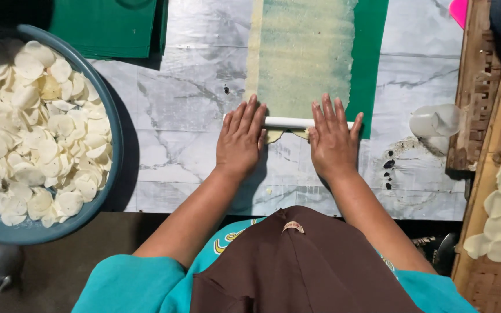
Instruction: Rolling out dough into thin sheets using a rolling pin on a green mat for making chips.
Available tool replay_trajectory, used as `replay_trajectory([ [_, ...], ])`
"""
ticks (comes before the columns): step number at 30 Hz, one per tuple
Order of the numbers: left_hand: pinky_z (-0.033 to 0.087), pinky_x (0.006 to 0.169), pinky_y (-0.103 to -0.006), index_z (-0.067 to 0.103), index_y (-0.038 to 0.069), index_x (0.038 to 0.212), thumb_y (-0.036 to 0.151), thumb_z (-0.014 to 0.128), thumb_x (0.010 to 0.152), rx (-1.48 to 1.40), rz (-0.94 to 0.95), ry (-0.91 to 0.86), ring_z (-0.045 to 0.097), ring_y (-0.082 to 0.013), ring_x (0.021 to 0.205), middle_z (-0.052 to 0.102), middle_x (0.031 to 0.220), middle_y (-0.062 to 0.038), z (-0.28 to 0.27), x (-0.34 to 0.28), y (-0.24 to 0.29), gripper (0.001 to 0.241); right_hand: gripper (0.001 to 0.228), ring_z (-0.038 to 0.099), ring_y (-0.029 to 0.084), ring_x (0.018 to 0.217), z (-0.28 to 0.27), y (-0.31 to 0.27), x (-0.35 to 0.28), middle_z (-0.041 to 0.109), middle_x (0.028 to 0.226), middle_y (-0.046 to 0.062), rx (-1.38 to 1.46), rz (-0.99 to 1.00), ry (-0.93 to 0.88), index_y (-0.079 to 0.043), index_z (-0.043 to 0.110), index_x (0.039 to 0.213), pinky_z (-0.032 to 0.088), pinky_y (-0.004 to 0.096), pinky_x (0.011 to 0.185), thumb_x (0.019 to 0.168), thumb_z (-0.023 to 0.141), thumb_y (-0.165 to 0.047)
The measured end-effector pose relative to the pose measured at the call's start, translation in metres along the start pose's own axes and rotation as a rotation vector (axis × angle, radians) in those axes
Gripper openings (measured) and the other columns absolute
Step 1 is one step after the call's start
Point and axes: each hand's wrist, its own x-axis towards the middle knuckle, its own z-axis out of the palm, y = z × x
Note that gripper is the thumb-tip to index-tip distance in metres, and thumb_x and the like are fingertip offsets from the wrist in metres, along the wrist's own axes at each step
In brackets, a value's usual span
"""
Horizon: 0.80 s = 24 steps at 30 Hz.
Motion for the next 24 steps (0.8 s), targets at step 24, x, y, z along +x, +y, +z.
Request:
replay_trajectory([
  [24, 0.055, 0.083, -0.0329, 0.07, 0.027, 0.108, 0.03, 0.069, 0.099, -0.141, 0.423, 0.481, 0.067, -0.0205, 0.102, 0.064, 0.11, 0.004, -0.012, -0.016, -0.038, 0.01, 0.034, 0.052, 0.039, 0.095, -0.045, 0.034, -0.068, 0.051, 0.108, 0.013, 0.169, 0.104, 0.377, -0.004, 0.062, 0.137, 0.042, 0.05, 0.087, 0.105, 0.052, -0.011],
])
